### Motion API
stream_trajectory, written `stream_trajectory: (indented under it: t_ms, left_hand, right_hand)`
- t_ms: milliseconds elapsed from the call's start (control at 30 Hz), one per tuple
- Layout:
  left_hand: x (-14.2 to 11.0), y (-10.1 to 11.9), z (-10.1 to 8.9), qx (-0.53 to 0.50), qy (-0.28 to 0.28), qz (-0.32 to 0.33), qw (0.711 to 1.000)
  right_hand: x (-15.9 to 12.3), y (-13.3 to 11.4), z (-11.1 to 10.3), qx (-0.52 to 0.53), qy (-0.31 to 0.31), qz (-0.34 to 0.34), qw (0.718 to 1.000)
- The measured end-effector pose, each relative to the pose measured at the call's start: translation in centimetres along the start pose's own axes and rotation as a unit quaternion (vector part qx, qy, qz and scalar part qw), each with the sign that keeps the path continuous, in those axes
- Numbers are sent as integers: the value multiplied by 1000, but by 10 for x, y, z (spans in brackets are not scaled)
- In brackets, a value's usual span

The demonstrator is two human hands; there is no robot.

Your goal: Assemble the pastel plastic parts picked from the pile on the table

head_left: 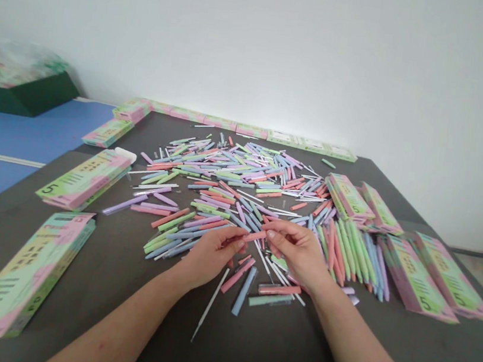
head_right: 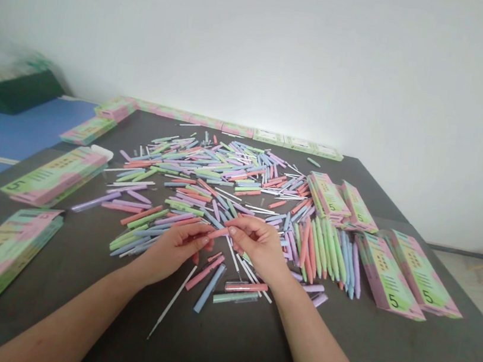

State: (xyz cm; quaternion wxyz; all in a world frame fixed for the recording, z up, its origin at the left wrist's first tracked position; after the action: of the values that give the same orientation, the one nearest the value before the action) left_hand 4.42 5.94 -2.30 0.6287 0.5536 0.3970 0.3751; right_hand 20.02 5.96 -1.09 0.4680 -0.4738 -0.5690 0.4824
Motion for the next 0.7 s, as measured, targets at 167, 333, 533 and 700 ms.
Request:
stream_trajectory:
  t_ms: [167, 333, 533, 700]
  left_hand:
    - [0, 6, 2, -19, -18, 10, 1000]
    - [1, 6, -6, 9, 12, 23, 1000]
    - [3, 3, -9, -2, 17, 23, 1000]
    - [2, 8, -11, -4, 45, 25, 999]
  right_hand:
    - [2, -1, -1, -24, 12, 6, 1000]
    - [1, -10, -3, -361, 10, -4, 933]
    - [-5, -4, 8, -647, -72, 33, 758]
    - [-7, 0, 14, -687, -97, 48, 718]
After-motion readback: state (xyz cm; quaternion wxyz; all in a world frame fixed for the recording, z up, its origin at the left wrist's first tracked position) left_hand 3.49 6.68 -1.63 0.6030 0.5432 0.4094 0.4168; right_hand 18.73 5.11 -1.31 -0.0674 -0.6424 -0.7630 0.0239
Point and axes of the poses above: each hand's wrist, its own x-axis towards the middle knuckle, its own z-axis out of the palm, y = z × x, the point moved 7 cm from there along x, towards the middle knuckle, and after that the axes turned 9 degrees about -x, right-handed, at the moved point
